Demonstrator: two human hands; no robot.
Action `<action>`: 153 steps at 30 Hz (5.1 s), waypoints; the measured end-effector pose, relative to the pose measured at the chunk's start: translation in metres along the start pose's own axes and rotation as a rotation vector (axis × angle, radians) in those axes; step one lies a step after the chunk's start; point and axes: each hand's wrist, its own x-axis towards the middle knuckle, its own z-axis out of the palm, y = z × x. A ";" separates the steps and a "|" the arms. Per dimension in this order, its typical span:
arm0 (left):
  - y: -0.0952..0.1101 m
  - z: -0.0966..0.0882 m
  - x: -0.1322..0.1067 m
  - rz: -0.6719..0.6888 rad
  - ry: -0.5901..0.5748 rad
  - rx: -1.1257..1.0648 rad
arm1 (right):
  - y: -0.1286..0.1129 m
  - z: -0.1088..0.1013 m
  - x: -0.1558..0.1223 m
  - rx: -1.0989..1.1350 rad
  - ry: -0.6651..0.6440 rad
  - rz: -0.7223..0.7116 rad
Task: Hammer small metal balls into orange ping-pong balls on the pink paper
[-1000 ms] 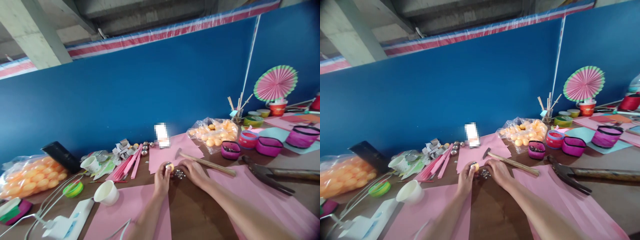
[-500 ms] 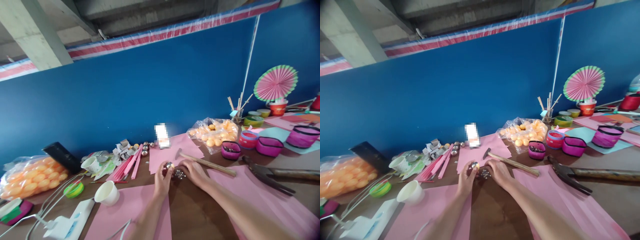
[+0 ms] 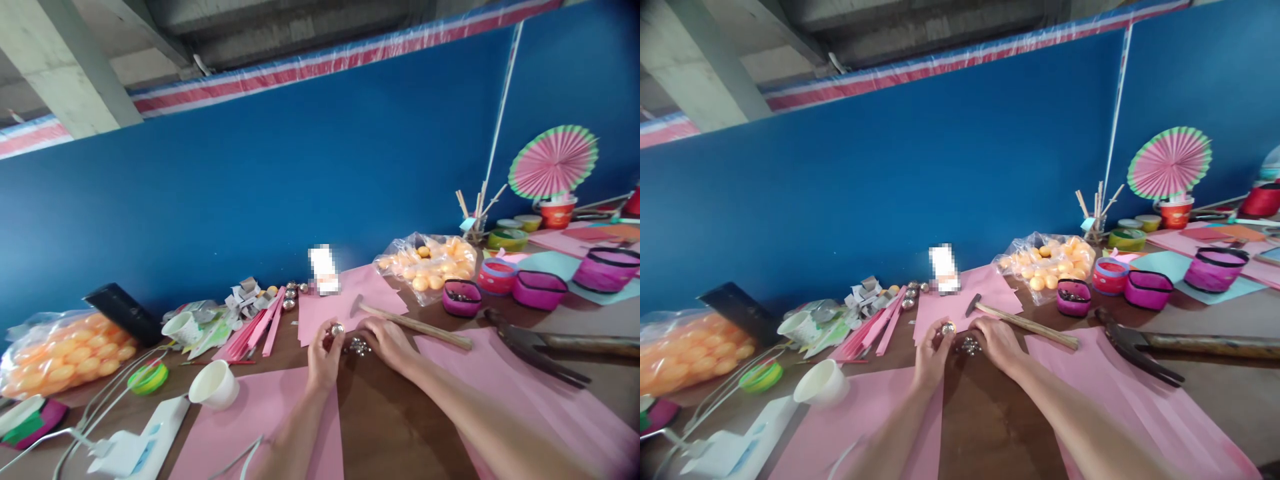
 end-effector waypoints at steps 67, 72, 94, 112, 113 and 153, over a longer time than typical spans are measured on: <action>0.004 0.002 -0.002 -0.092 -0.120 -0.144 | -0.027 -0.001 0.001 1.076 -0.065 0.362; 0.007 0.001 -0.001 -0.104 -0.142 -0.146 | -0.028 -0.002 0.002 1.074 -0.024 0.372; 0.004 0.002 -0.002 -0.093 -0.155 -0.238 | -0.022 0.003 0.000 1.027 -0.030 0.328; 0.003 0.002 -0.003 -0.075 -0.124 -0.202 | -0.024 0.003 0.001 1.080 -0.042 0.329; 0.003 0.002 -0.003 -0.074 -0.122 -0.190 | -0.024 0.003 0.001 1.081 -0.044 0.331; 0.000 0.002 -0.003 0.039 -0.131 -0.126 | -0.027 -0.002 0.001 1.050 -0.082 0.310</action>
